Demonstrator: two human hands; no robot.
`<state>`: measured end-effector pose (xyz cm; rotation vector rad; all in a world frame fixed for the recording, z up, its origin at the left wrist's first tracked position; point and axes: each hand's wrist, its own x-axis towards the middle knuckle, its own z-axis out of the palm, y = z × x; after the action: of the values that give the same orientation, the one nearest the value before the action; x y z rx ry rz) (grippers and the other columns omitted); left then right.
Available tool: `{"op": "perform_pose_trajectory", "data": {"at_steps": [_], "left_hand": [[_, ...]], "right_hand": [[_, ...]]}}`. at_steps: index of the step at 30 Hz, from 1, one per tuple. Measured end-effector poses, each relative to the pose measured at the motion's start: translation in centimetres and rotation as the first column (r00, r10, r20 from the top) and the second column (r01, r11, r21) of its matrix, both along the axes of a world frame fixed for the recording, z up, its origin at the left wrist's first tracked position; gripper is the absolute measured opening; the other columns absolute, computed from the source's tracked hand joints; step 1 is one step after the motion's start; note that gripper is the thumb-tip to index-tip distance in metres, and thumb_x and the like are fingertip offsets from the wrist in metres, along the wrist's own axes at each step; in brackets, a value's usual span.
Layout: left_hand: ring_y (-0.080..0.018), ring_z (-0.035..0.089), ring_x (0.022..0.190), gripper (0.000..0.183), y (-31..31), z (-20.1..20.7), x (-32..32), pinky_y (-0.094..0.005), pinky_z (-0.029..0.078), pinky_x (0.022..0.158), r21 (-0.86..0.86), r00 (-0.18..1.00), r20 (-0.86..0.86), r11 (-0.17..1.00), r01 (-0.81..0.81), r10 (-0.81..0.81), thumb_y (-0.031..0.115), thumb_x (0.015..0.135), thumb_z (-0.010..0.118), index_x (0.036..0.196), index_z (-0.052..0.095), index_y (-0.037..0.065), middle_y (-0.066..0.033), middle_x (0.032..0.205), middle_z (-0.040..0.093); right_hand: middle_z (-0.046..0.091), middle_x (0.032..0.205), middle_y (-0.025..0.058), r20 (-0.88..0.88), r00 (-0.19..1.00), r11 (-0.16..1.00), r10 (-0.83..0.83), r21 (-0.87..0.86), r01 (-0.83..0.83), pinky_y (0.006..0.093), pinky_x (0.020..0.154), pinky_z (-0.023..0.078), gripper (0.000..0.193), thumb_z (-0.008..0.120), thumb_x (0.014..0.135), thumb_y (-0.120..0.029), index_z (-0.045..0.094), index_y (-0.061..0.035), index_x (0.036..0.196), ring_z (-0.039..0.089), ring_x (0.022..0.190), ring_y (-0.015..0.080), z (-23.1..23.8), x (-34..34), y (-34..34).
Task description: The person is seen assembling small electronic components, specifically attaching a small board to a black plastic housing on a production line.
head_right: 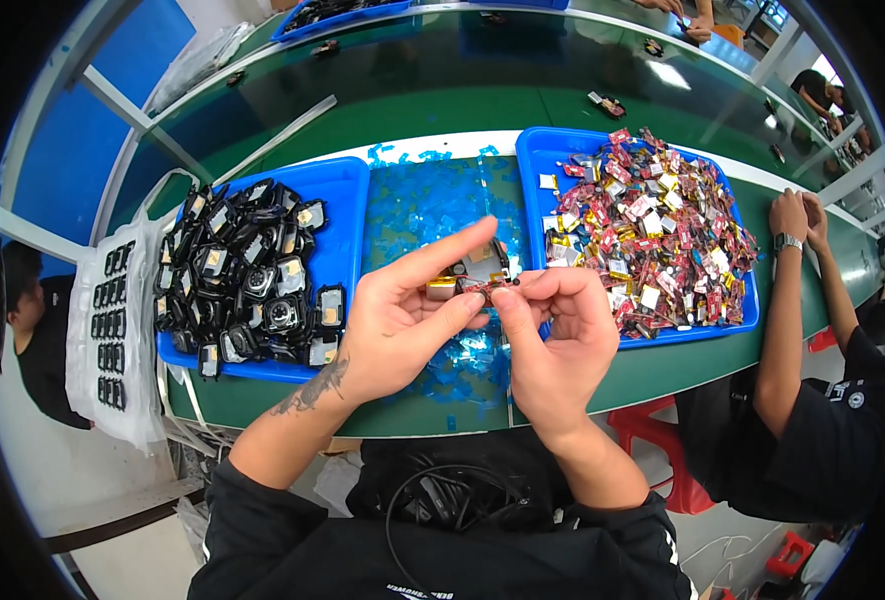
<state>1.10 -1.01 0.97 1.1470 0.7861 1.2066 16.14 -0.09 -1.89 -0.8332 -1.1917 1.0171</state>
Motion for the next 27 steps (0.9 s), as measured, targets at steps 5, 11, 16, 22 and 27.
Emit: {"op": "perform_pose_trajectory", "data": {"at_steps": [5,11,16,22,27], "left_hand": [[-0.0153,0.059,0.110,0.064,-0.1,0.0,0.1,-0.0263,0.054,0.086,0.008,0.998,0.031,0.999,-0.052,0.052,-0.006,0.094,0.048,0.151,0.025,0.011,-0.0149,0.130,0.056],[-0.0154,0.062,0.105,0.058,-0.2,-0.1,0.4,-0.0269,0.056,0.082,-0.082,0.997,0.076,0.997,0.011,-0.005,-0.003,0.093,0.053,0.145,0.029,0.007,-0.0144,0.122,0.059],[-0.0153,0.062,0.105,0.046,-0.5,-1.5,0.6,-0.0269,0.055,0.083,-0.104,0.988,0.024,0.983,-0.151,0.155,-0.003,0.095,0.050,0.137,0.034,0.007,-0.0141,0.119,0.061],[-0.0148,0.065,0.088,0.079,-0.4,-0.9,1.3,-0.0217,0.051,0.065,0.192,0.858,-0.148,0.865,-0.464,0.492,-0.001,0.087,0.063,0.147,0.011,0.004,-0.0247,0.147,0.031],[-0.0249,0.064,0.086,0.055,-1.3,-1.8,1.6,-0.0280,0.054,0.064,0.828,0.670,-0.272,0.523,-0.203,0.691,0.003,0.074,0.073,0.123,0.051,-0.004,-0.0218,0.123,0.057]], "right_hand": [[0.061,0.089,0.0043,-0.002,1.000,1.000,-0.003,0.012,0.003,0.0171,0.062,0.040,0.023,0.071,0.083,0.005,0.052,-0.0019,0.093,0.052,0.072,0.0038,0.0,0.1,0.1],[0.055,0.098,0.0051,0.269,0.963,1.000,-0.016,-0.001,0.017,0.0180,0.065,0.042,0.039,0.071,0.081,0.004,0.052,-0.0009,0.114,0.050,0.076,0.0059,0.2,0.5,0.6],[0.058,0.097,0.0061,0.345,0.934,0.995,0.087,-0.073,-0.066,0.0196,0.067,0.047,0.045,0.068,0.082,0.006,0.049,-0.0001,0.122,0.055,0.082,0.0079,1.3,-0.4,1.0],[0.065,0.081,0.0042,0.451,0.836,0.948,0.314,-0.097,-0.303,0.0208,0.067,0.044,0.044,0.066,0.081,0.003,0.048,-0.0023,0.122,0.059,0.071,0.0071,5.2,-0.8,8.1],[0.068,0.095,0.0165,0.828,0.531,0.981,0.182,-0.115,-0.157,0.0324,0.076,0.050,0.057,0.086,0.066,-0.019,0.058,0.0029,0.111,0.065,0.086,0.0220,3.9,-5.5,23.1]]}}
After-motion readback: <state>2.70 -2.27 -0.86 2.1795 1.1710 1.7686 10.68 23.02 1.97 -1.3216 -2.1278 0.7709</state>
